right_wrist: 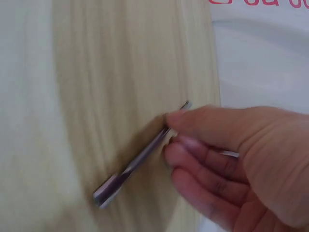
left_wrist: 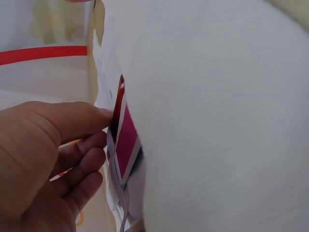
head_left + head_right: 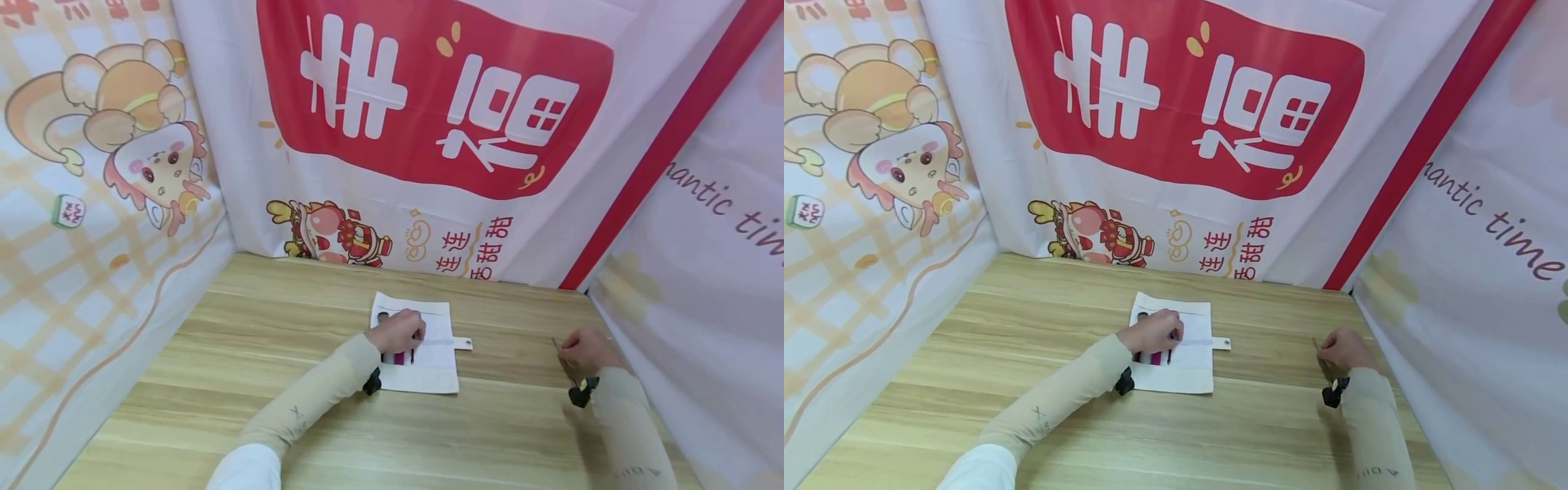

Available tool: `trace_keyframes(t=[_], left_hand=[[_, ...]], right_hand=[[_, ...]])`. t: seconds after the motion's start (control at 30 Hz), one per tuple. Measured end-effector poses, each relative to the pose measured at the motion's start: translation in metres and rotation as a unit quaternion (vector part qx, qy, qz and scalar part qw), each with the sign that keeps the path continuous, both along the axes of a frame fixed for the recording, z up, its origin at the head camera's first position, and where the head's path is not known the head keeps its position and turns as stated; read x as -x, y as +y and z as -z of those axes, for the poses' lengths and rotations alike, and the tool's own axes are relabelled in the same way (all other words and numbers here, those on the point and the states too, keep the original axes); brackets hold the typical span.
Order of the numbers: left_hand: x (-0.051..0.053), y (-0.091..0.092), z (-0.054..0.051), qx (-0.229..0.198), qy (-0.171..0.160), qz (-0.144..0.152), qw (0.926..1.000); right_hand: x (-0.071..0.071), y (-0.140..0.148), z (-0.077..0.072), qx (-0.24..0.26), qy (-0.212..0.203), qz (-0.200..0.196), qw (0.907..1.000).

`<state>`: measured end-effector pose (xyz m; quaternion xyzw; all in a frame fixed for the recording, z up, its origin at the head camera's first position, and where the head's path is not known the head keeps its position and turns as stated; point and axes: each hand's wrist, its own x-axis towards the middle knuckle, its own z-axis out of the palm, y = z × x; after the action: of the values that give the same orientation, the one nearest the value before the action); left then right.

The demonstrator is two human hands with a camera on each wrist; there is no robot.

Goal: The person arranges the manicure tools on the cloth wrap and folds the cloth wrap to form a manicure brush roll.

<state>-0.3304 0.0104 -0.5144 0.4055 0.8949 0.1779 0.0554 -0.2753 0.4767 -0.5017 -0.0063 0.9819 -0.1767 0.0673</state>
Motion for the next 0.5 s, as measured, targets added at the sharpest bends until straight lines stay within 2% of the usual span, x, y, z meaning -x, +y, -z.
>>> trace_keyframes(t=[0.23,0.5], left_hand=[[0.002,0.0022,0.0025,-0.004,-0.003,-0.007,1.0],[-0.0008,0.0005,0.0012,-0.01,-0.005,-0.01,0.9999]], right_hand=[[0.0106,-0.0039,-0.0084,-0.011,-0.058,0.015,0.9981],[0.0118,-0.0055,-0.008,0.018,-0.061,0.021,0.9978]])
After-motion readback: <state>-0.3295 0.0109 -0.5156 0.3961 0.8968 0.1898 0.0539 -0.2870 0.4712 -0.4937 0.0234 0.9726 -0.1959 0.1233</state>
